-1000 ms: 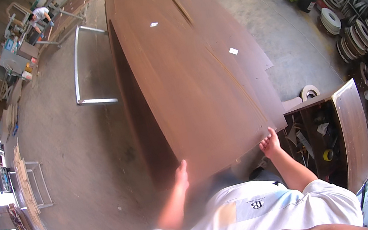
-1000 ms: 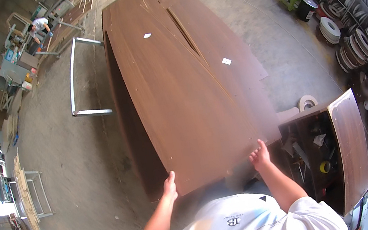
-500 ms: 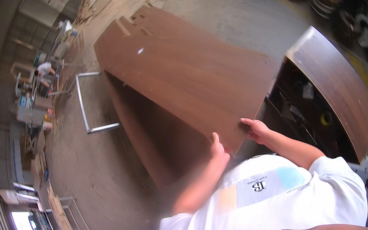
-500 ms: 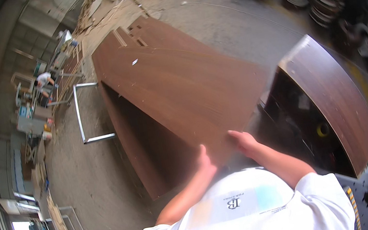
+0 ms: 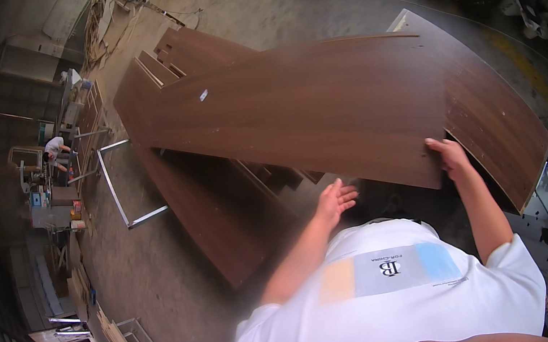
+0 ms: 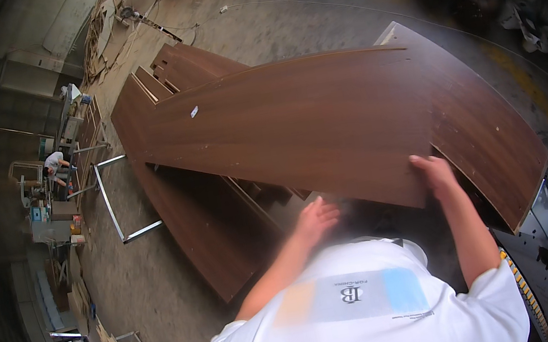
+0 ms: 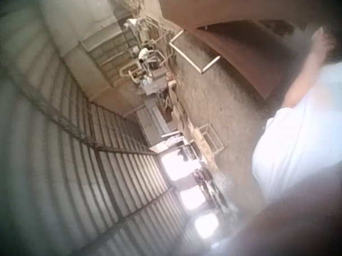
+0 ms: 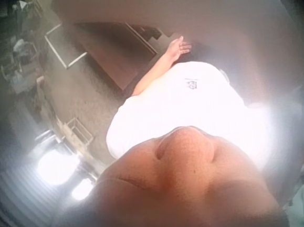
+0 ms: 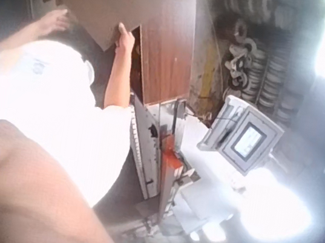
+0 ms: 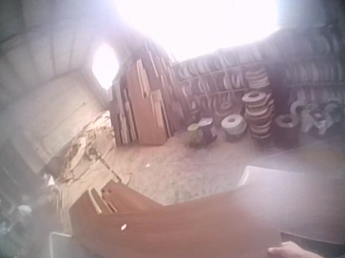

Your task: The person feeds wooden boards into an edge-banding machine by hand, one at a time, and retrieves them as they come out of the other side to stack them on a pile.

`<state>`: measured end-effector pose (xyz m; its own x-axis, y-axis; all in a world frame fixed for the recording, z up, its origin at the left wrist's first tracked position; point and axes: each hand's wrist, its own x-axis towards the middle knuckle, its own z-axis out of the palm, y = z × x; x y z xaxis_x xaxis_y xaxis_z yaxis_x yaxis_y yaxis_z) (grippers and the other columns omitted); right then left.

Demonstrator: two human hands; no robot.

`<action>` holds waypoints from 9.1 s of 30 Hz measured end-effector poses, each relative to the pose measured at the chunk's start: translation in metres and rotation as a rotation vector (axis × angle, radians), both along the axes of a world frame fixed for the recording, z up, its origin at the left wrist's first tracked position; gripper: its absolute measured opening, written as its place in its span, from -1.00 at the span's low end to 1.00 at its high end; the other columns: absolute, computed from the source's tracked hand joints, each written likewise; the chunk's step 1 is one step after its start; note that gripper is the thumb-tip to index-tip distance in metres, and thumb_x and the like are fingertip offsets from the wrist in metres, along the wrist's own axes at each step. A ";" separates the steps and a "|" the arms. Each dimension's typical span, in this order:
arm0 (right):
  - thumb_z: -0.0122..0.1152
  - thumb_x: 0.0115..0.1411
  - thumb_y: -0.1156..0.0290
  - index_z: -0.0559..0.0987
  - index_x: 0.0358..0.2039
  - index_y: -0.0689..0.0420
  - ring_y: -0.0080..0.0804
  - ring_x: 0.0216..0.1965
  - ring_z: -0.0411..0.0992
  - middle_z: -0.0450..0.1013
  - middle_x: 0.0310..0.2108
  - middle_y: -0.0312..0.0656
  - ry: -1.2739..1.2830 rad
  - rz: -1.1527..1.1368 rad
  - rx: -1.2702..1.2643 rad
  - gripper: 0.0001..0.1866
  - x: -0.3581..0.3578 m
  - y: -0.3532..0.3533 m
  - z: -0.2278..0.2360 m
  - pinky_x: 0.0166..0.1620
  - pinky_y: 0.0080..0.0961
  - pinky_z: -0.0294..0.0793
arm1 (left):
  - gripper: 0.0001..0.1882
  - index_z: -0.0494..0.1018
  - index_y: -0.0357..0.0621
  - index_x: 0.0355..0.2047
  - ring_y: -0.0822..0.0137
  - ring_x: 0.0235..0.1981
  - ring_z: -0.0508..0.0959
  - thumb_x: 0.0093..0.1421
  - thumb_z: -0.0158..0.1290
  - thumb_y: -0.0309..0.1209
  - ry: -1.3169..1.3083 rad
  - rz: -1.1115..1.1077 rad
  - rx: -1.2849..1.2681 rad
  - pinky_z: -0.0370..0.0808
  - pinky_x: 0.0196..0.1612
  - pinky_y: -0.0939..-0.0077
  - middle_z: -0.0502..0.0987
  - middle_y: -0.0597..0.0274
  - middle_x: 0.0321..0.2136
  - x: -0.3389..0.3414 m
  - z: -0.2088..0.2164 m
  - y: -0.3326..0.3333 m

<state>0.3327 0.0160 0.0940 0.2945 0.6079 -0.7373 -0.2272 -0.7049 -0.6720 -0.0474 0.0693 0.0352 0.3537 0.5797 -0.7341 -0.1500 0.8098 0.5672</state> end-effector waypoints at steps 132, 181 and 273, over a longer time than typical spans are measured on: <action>-0.03 0.29 -0.24 0.54 -0.24 0.20 -0.48 -0.63 0.20 0.23 -0.58 -0.32 0.040 -1.616 -0.002 -0.36 -0.058 -0.437 -0.102 -0.54 -0.48 0.24 | -0.60 0.44 0.01 -0.03 0.29 -0.10 0.51 0.35 -0.02 0.03 0.194 -0.391 -0.065 0.40 -0.23 0.47 0.53 0.34 -0.15 0.138 -0.012 -0.062; 0.26 0.04 -0.37 0.52 -0.17 -0.03 -0.60 -0.49 0.22 0.38 -0.32 -0.38 0.022 -1.582 -0.039 -0.35 -0.062 -0.455 -0.087 -0.40 -0.65 0.26 | -0.12 -0.07 -0.17 0.41 0.25 0.48 -0.21 0.32 -0.25 0.20 0.814 -1.199 1.800 -0.29 0.46 0.17 -0.14 0.17 0.46 0.218 0.002 -0.038; 0.04 0.31 -0.16 0.38 0.20 0.30 -0.24 0.12 0.39 0.39 0.16 -0.08 -0.510 -1.951 0.245 -0.25 0.021 -0.549 -0.136 0.16 -0.43 0.34 | -0.59 0.53 -0.10 0.02 0.20 -0.03 0.58 0.28 0.01 -0.14 0.594 -1.416 0.638 0.48 0.04 0.35 0.60 0.07 -0.08 0.083 -0.164 -0.179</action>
<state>0.3534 -0.5335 -0.0422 0.6607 -0.6584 -0.3604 -0.2161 0.2930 -0.9314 0.0355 -0.1097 -0.1292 0.6033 0.3050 -0.7369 0.7970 -0.2615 0.5444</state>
